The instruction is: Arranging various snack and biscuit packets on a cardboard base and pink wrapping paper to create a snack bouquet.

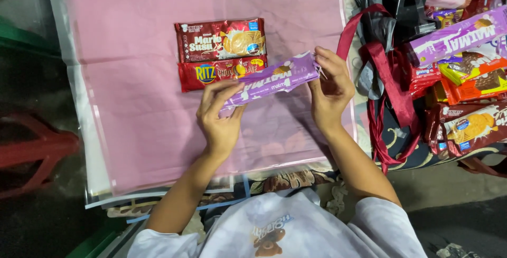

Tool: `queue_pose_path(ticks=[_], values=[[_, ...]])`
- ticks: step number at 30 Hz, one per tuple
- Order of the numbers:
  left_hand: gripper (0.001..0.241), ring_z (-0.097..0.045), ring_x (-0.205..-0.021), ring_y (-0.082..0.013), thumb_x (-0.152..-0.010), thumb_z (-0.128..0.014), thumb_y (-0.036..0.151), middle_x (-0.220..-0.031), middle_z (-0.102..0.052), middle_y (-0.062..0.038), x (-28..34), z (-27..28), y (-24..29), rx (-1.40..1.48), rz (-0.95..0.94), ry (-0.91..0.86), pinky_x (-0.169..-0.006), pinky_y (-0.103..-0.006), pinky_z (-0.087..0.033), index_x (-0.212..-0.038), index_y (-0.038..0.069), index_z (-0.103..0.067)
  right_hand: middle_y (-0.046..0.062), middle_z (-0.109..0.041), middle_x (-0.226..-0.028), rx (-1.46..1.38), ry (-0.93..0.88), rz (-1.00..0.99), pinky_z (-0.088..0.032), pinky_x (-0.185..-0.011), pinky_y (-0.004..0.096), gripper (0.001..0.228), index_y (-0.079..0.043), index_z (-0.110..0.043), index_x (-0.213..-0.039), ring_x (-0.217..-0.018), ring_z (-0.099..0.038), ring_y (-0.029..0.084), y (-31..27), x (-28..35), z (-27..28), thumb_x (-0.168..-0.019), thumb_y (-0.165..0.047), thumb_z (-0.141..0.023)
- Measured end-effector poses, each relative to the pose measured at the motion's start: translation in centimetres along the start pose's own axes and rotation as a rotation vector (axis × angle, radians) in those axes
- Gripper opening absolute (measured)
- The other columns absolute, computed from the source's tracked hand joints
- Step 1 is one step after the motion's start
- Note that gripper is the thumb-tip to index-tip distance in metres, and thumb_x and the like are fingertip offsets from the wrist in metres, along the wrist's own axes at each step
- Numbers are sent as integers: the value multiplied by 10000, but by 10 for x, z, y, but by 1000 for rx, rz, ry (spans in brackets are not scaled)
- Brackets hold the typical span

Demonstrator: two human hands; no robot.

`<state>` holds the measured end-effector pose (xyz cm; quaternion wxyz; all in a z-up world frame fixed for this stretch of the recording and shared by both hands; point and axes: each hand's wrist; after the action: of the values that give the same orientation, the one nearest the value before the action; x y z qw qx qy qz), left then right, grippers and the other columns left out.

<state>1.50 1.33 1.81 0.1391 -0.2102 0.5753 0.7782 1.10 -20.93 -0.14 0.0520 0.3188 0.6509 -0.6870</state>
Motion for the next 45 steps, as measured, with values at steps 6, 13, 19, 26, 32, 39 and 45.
queue_pose_path(ticks=[6, 13, 19, 26, 32, 39, 45], values=[[863, -449, -1409, -306, -774, -973, 122, -1401, -338, -86, 10, -7, -15, 332, 84, 361, -1236, -447, -348, -1350, 117, -330, 282, -594, -1092, 25, 73, 157, -621, -892, 509, 210, 124, -654, -1079, -1012, -715, 445, 0, 6, -10, -963, -23, -751], [573, -576, -1259, -192, -813, -876, -70, -1204, -554, -48, 24, -11, -51, 415, 294, 403, -1170, -476, -382, -1178, 85, -462, 247, -577, -905, 22, 102, 242, -609, -864, 588, 39, 124, -681, -928, -898, -717, 463, 4, 7, -14, -904, 141, -707], [463, -601, -1176, -180, -821, -857, -69, -1157, -530, -33, 34, -25, -50, 476, 324, 337, -1078, -447, -500, -1132, 50, -535, 198, -477, -1401, 14, 21, 160, -464, -1134, 495, 222, -21, -561, -1265, -1413, -490, 393, 2, -3, -8, -1073, -118, -619], [530, -413, -1458, -317, -960, -736, 77, -1407, -377, -127, 25, -17, -37, 316, 78, 174, -1226, -463, -353, -1398, -21, -455, 191, -679, -961, 207, -284, 208, -550, -779, 476, 480, -9, -464, -1224, -831, -696, 396, -3, -9, 12, -883, -64, -797], [408, -251, -1537, -449, -951, -669, 4, -1544, -292, -237, 19, -20, -13, 13, -168, 35, -1265, -528, -246, -1344, -55, -575, 134, -760, -930, 267, -304, -23, -569, -666, 370, 340, -38, -643, -1097, -766, -748, 323, -43, -29, 27, -844, -83, -865], [509, -381, -1478, -492, -892, -773, 135, -1480, -500, -187, 25, -38, 35, -267, -235, -391, -1210, -652, -181, -1373, 83, -615, 129, -743, -838, 341, -441, -281, -560, -646, 402, 202, -93, -639, -1120, -690, -718, 364, -112, -39, 68, -963, -207, -696], [553, -472, -1406, -456, -922, -705, 100, -1450, -491, -198, 23, -65, 57, -378, -412, -647, -1168, -666, -282, -1452, 89, -550, 140, -739, -867, 329, -416, -559, -542, -703, 419, 267, -63, -636, -1169, -752, -626, 223, -120, -14, 159, -918, -131, -696]])
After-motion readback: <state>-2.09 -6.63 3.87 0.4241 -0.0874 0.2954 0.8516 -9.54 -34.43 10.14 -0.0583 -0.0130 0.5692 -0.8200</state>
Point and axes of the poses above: each hand's wrist, its own x-axis away from the middle knuckle, its own z-axis out of the back of the hand, y = z × x
